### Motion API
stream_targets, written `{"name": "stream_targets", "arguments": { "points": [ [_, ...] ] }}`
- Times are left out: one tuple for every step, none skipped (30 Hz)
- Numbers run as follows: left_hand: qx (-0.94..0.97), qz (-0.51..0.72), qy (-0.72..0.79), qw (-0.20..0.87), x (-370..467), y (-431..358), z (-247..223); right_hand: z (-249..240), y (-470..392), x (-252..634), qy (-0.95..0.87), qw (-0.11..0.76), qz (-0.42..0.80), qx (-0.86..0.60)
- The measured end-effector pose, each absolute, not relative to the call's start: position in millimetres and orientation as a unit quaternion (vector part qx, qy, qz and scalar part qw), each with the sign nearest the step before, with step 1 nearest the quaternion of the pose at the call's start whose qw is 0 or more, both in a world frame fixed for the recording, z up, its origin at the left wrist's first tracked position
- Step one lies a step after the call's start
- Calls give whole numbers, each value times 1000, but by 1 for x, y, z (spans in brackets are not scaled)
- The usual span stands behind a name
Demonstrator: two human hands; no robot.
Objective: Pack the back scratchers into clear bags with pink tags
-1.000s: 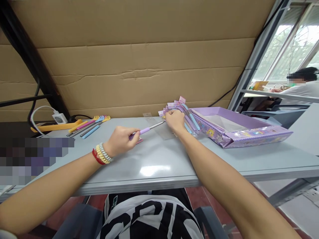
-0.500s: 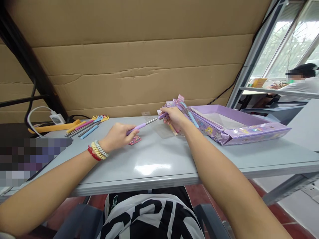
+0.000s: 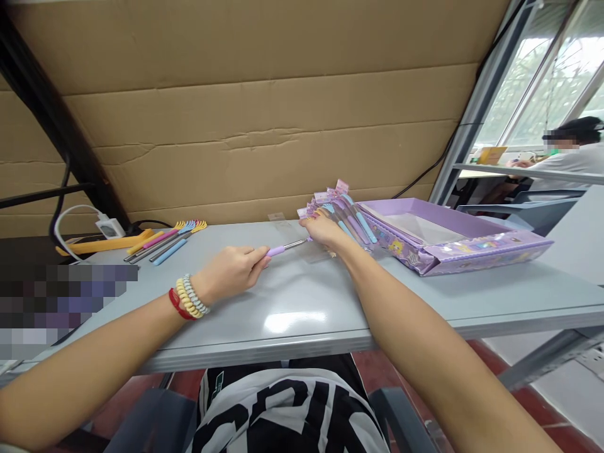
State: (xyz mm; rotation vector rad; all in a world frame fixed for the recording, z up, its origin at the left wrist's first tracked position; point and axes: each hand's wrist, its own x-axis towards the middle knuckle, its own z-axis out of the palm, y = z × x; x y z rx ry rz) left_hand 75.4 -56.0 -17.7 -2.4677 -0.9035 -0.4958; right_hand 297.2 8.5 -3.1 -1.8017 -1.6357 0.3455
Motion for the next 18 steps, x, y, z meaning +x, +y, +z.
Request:
{"name": "stream_targets", "arguments": {
  "points": [
    [-898, -185, -332, 223, 77, -58, -18, -5, 10, 297, -621, 332, 131, -697],
    [-897, -194, -337, 211, 78, -59, -18, -6, 12, 297, -614, 329, 130, -706],
    [-896, -205, -341, 196, 79, -60, -18, -7, 13, 297, -607, 328, 127, -713],
    [-895, -218, -346, 177, 79, -61, -18, -7, 14, 297, -602, 329, 125, -717],
    [-895, -229, -350, 154, 79, -62, -17, -8, 14, 297, -601, 335, 122, -715],
    [-895, -241, -353, 129, 79, -63, -17, -8, 14, 296, -601, 342, 119, -712],
    [-894, -254, -356, 101, 79, -64, -16, -8, 14, 295, -600, 346, 117, -712],
    [-891, -266, -361, 72, 79, -65, -15, -8, 13, 294, -598, 348, 115, -713],
    [-887, -279, -366, 41, 79, -66, -13, -7, 12, 293, -595, 347, 113, -716],
    [-881, -292, -373, 8, 79, -67, -12, -7, 11, 291, -592, 345, 111, -720],
    [-872, -305, -382, -28, 79, -67, -11, -6, 10, 290, -588, 345, 109, -724],
    [-861, -316, -392, -69, 80, -67, -10, -5, 9, 288, -583, 346, 106, -727],
    [-849, -324, -401, -114, 80, -66, -10, -3, 7, 286, -579, 349, 103, -730],
    [-835, -329, -409, -161, 81, -65, -10, -2, 6, 284, -576, 352, 101, -731],
    [-820, -333, -417, -208, 82, -64, -10, 0, 5, 282, -574, 355, 98, -731],
    [-804, -335, -423, -250, 82, -63, -10, 1, 4, 281, -574, 357, 96, -731],
    [-790, -338, -428, -281, 83, -62, -11, 2, 3, 280, -575, 358, 94, -730],
    [-781, -339, -432, -298, 83, -62, -12, 3, 2, 279, -577, 358, 94, -728]
  ]
}}
